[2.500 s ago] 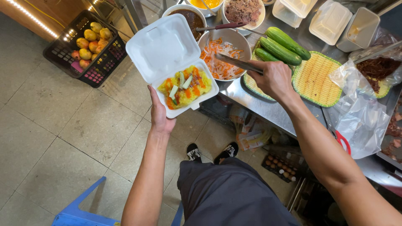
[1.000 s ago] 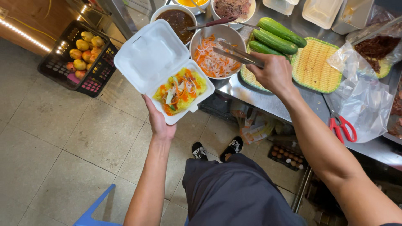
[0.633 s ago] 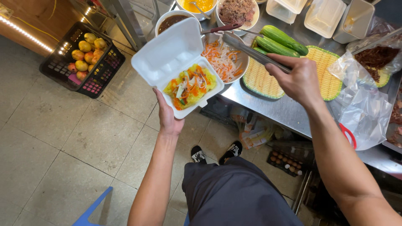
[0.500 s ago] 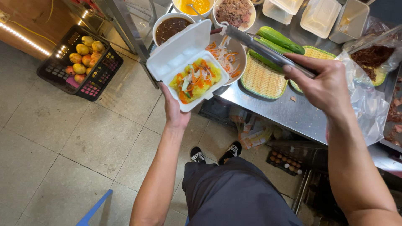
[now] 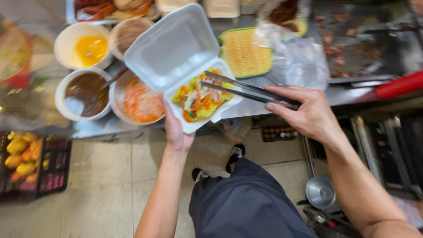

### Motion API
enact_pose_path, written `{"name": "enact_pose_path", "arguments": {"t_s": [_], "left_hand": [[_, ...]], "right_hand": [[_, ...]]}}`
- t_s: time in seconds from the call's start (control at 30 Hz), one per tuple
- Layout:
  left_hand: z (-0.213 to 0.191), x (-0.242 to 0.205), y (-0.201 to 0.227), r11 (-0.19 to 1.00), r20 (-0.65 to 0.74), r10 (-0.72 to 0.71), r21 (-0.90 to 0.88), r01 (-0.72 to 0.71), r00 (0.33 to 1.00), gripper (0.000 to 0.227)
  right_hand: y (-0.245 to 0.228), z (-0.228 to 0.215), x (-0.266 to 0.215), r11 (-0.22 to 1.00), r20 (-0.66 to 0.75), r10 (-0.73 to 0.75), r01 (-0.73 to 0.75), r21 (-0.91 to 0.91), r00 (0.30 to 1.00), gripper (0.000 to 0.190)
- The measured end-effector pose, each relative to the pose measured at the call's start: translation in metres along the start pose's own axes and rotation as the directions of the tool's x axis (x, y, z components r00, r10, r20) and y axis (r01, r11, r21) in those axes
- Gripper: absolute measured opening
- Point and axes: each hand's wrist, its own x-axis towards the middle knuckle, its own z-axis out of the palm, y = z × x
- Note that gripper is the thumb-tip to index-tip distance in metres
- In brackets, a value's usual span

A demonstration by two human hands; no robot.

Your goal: The person assembles a meal in a white styrofoam container by layering yellow rice, minced meat, sauce, and shredded vegetables. They use tongs to add meat, a ladle for sauce, and scissors to cut cucumber, then close the container. The person also slices cucumber on a cutting board.

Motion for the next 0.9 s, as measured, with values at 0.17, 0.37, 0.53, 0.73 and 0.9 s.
{"name": "enact_pose_path", "arguments": {"t_s": [0.17, 0.37, 0.53, 0.73, 0.9], "left_hand": [[0.04, 0.038, -0.067, 0.975, 0.062, -0.221, 0.049, 0.218, 0.973, 0.072], [0.083, 0.089, -0.166, 0.942, 0.066, -0.331, 0.089, 0.324, 0.941, 0.072], [0.102, 0.113, -0.217, 0.913, -0.009, -0.397, 0.093, 0.396, 0.918, 0.072], [0.118, 0.13, -0.251, 0.906, -0.055, -0.411, 0.09, 0.414, 0.91, 0.075], [0.119, 0.14, -0.254, 0.899, -0.107, -0.406, 0.132, 0.417, 0.908, 0.074]], "right_hand": [[0.117, -0.06, -0.027, 0.95, -0.252, 0.287, -0.242, 0.195, 0.924, 0.045], [0.31, -0.117, -0.032, 0.837, -0.625, 0.437, -0.547, 0.018, 0.647, 0.04], [0.396, -0.102, -0.031, 0.816, -0.527, 0.423, -0.563, -0.132, 0.737, 0.042], [0.431, -0.1, 0.064, 0.871, -0.527, 0.23, -0.415, -0.264, 0.818, 0.044], [0.437, -0.115, 0.047, 0.909, -0.623, 0.306, -0.415, -0.033, 0.72, 0.046]]}}
